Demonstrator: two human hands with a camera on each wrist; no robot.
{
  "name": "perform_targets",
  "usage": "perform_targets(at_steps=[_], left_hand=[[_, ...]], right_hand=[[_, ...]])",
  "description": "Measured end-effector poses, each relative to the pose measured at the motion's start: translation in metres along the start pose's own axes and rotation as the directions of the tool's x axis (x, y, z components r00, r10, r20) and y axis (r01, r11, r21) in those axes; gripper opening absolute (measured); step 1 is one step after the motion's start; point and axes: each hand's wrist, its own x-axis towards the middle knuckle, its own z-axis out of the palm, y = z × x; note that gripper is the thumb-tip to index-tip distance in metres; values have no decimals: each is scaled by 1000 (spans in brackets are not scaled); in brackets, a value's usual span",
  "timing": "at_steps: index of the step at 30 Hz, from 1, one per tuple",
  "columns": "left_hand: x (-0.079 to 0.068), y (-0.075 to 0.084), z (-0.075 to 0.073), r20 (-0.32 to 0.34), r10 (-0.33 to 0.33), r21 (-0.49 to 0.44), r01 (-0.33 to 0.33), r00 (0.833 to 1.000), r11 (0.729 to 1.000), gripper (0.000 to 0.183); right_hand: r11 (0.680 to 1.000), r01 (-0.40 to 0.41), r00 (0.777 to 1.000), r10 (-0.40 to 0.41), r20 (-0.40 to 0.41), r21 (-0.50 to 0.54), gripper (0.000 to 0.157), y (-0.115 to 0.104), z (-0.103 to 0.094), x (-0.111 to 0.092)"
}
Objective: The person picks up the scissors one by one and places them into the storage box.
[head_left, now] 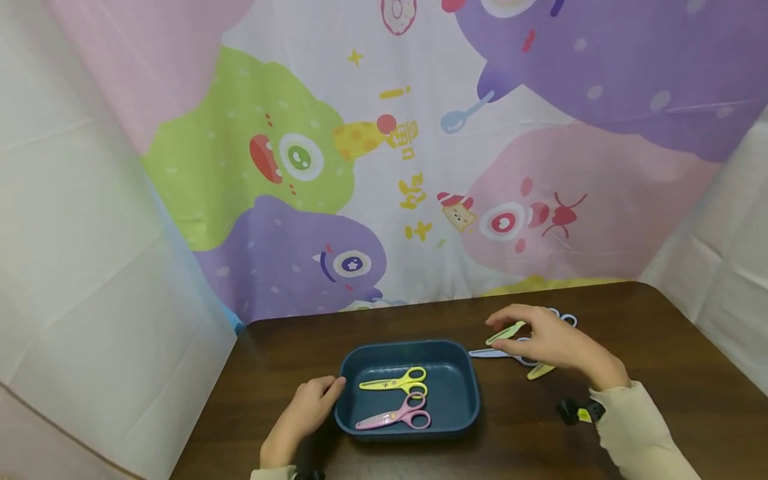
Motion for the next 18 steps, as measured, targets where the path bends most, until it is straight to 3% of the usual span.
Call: perform_targets(at_steps=[8, 18], left_hand=[[-1, -2, 0, -15, 24, -3, -24, 1000, 1000, 43], [0, -2, 0, -2, 10, -7, -10, 1000, 1000, 43]], right_hand=[[998, -1, 1000, 3, 18, -71, 47, 12, -2, 4], [985, 16, 1000, -16, 5, -174, 47, 30, 1, 5]])
